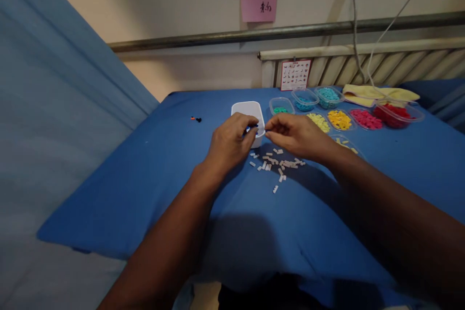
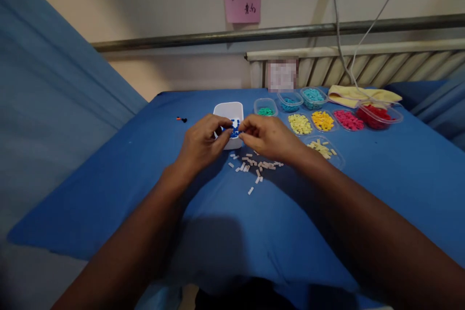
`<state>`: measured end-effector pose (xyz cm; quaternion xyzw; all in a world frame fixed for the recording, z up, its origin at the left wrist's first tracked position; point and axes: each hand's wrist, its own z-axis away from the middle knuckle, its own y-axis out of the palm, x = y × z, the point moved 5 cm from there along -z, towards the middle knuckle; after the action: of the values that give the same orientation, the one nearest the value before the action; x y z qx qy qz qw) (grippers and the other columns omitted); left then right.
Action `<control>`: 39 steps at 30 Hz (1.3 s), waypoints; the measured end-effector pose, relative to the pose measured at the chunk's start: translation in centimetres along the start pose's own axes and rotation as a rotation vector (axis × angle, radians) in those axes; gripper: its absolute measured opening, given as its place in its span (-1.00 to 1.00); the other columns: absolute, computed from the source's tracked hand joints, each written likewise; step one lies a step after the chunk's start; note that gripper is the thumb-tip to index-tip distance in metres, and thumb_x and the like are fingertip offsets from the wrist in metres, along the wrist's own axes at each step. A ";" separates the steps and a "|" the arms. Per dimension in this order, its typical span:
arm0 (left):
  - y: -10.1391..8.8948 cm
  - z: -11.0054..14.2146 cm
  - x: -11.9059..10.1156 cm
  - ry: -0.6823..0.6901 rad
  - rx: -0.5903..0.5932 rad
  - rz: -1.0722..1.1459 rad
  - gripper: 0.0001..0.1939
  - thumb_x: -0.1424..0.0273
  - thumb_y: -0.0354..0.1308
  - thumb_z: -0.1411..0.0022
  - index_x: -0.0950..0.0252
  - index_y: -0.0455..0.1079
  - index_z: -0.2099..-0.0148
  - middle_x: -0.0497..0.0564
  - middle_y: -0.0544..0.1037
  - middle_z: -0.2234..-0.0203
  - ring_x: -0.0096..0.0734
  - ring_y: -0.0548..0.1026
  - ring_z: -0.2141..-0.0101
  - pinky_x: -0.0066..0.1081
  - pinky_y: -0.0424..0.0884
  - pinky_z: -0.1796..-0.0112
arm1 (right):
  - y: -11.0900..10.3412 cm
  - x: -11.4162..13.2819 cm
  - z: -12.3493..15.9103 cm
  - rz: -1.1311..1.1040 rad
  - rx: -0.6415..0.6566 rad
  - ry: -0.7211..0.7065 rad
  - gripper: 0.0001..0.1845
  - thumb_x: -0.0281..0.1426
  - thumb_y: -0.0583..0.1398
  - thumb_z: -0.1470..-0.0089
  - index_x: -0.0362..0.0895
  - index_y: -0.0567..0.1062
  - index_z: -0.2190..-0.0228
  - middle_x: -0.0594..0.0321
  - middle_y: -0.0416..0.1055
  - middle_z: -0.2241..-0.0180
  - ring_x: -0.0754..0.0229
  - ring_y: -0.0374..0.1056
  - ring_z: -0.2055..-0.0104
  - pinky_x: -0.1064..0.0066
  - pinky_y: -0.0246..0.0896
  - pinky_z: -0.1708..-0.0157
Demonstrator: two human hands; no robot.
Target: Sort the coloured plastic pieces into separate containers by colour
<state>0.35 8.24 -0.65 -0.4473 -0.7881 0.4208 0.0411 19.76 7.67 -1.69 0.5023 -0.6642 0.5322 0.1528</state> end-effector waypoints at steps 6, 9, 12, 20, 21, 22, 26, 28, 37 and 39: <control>-1.2 0.9 0.5 0.028 -0.107 0.108 -0.83 0.38 0.15 -0.53 0.22 0.56 -0.04 0.08 0.67 0.10 -0.23 0.62 0.07 -0.19 0.54 -0.02 | 0.8 -2.5 -0.5 0.103 -0.089 -0.009 -0.70 -0.25 0.23 -0.38 -0.06 0.65 -0.03 0.09 0.68 0.04 0.00 0.59 0.01 0.12 0.47 -0.08; 0.1 1.6 -2.0 0.106 0.172 0.254 -0.79 0.36 0.10 -0.57 0.21 0.56 -0.08 0.07 0.68 0.09 -0.26 0.64 0.07 -0.22 0.56 -0.03 | 0.3 -5.2 3.0 0.198 -0.069 0.082 -0.62 -0.25 0.14 -0.43 -0.08 0.64 -0.11 0.01 0.64 -0.15 -0.10 0.54 -0.21 -0.07 0.36 -0.29; 2.7 2.9 -3.7 0.175 0.479 0.274 -0.69 0.34 0.03 -0.60 0.20 0.53 -0.21 0.15 0.63 -0.10 -0.16 0.58 -0.13 -0.09 0.49 -0.21 | 1.0 -6.8 5.7 0.185 0.015 0.147 -0.55 -0.23 0.10 -0.46 -0.09 0.59 -0.21 -0.03 0.57 -0.25 -0.12 0.48 -0.31 -0.14 0.27 -0.38; 5.7 3.7 0.4 -0.032 0.446 0.333 -0.61 0.28 -0.05 -0.63 0.31 0.48 -0.26 0.24 0.58 -0.19 -0.12 0.50 -0.23 0.00 0.38 -0.32 | 4.6 -5.8 5.0 -0.154 -0.053 0.233 -0.47 -0.28 0.08 -0.47 -0.05 0.39 -0.37 -0.02 0.46 -0.37 0.03 0.38 -0.41 -0.04 0.19 -0.46; 5.6 3.7 0.9 -0.088 0.425 0.365 -0.61 0.26 -0.04 -0.62 0.31 0.50 -0.24 0.22 0.60 -0.15 -0.12 0.53 -0.19 -0.01 0.41 -0.29 | 5.0 -5.8 4.8 -0.220 -0.062 0.244 -0.47 -0.28 0.09 -0.45 -0.06 0.39 -0.37 -0.01 0.48 -0.35 0.04 0.39 -0.41 -0.03 0.19 -0.46; 5.4 3.6 1.3 -0.152 0.404 0.403 -0.61 0.25 -0.03 -0.62 0.30 0.51 -0.22 0.21 0.62 -0.13 -0.13 0.55 -0.16 -0.03 0.42 -0.27 | 5.5 -5.9 4.6 -0.294 -0.071 0.253 -0.46 -0.28 0.10 -0.44 -0.06 0.40 -0.36 0.00 0.49 -0.34 0.04 0.40 -0.40 -0.02 0.19 -0.45; 5.7 3.9 1.1 -0.410 0.286 0.560 -0.58 0.20 0.00 -0.59 0.30 0.54 -0.22 0.18 0.63 -0.15 -0.12 0.56 -0.18 -0.07 0.39 -0.29 | 6.5 -7.1 4.4 -0.553 -0.169 0.327 -0.48 -0.23 0.17 -0.37 -0.04 0.48 -0.29 0.03 0.54 -0.29 0.00 0.50 -0.29 -0.04 0.29 -0.38; 6.6 4.0 -0.2 -0.492 0.209 0.615 -0.58 0.21 0.03 -0.56 0.33 0.54 -0.21 0.20 0.64 -0.14 -0.12 0.56 -0.18 -0.09 0.39 -0.29 | 6.5 -7.7 4.5 -0.583 -0.256 0.366 -0.52 -0.19 0.20 -0.35 -0.03 0.54 -0.22 0.06 0.58 -0.23 -0.02 0.50 -0.27 -0.06 0.28 -0.38; 8.8 5.0 -2.2 -0.822 -0.147 0.875 -0.58 0.16 0.05 -0.55 0.30 0.54 -0.20 0.22 0.62 -0.17 -0.10 0.55 -0.22 -0.08 0.39 -0.29 | 6.6 -8.2 5.7 -0.815 -0.430 0.492 -0.49 -0.04 0.27 -0.28 -0.01 0.57 -0.14 0.05 0.63 -0.16 -0.07 0.54 -0.21 -0.10 0.33 -0.33; 8.2 5.1 -1.7 -0.848 -0.171 0.812 -0.57 0.15 0.04 -0.57 0.30 0.52 -0.23 0.23 0.58 -0.22 -0.11 0.51 -0.27 -0.08 0.34 -0.34 | 6.7 -7.9 5.6 -0.836 -0.435 0.492 -0.47 -0.01 0.30 -0.24 -0.03 0.57 -0.11 0.04 0.63 -0.15 -0.06 0.56 -0.18 -0.09 0.32 -0.33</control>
<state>4.58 5.83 -9.15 -0.5076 -0.5328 0.4798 -0.4778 19.62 6.36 -13.37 0.5410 -0.4471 0.3779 0.6039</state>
